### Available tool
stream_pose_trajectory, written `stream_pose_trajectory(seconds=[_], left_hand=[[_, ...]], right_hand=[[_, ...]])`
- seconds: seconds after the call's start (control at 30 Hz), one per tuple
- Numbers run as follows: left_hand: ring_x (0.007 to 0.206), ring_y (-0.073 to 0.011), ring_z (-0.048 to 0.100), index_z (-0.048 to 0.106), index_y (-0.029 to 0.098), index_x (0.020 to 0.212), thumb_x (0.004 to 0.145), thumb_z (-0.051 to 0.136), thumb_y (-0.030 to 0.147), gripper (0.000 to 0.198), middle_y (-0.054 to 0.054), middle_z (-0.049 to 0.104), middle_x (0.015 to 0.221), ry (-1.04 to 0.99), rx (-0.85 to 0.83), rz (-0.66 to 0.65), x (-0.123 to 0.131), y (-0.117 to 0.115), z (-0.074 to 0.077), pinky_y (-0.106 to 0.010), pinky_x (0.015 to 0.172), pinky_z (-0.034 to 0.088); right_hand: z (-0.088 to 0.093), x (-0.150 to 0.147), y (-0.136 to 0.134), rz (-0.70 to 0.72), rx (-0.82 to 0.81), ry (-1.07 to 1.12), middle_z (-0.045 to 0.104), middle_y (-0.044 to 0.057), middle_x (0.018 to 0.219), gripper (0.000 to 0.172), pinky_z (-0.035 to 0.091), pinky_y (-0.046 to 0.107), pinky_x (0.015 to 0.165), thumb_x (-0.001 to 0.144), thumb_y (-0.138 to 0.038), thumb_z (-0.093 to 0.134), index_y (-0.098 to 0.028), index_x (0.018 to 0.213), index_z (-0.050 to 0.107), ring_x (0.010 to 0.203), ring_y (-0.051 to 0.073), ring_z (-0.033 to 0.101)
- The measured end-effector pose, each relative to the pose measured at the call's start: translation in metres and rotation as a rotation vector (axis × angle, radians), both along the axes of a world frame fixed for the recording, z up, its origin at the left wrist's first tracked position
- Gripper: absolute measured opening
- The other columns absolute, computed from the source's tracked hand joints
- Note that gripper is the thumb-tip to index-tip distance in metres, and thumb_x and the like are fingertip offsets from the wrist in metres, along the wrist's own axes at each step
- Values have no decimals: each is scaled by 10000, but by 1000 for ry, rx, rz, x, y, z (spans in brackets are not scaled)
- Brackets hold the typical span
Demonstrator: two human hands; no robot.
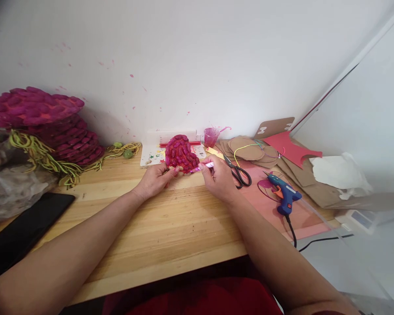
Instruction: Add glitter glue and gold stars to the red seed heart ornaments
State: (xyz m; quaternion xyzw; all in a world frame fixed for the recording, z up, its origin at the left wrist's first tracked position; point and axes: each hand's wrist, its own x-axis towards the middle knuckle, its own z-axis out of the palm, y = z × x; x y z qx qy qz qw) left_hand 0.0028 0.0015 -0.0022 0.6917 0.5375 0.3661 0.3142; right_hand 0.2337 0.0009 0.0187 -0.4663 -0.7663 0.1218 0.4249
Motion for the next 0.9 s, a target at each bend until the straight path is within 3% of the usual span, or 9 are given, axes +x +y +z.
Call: stream_pose_trajectory(seconds=[0.3, 0.9], left_hand=[[505, -130, 449, 692, 169, 802, 883, 514, 633, 503, 33, 521, 553, -35, -29, -16, 0, 1, -3, -247, 507, 330], [524, -159, 496, 712, 169, 869, 896, 522, 623, 493, 25, 555, 512, -14, -47, -4, -2, 1, -3, -262, 547, 375]], right_hand=[[-4, -1, 4, 8, -70, 89, 628, 6, 673, 181, 380, 269, 549, 959, -380, 542, -226, 865, 546, 566, 146, 531], [-4, -2, 4, -39, -99, 132, 660, 21, 682, 189, 423, 281, 578, 938, -390, 556, -223, 849, 541, 592, 164, 579]])
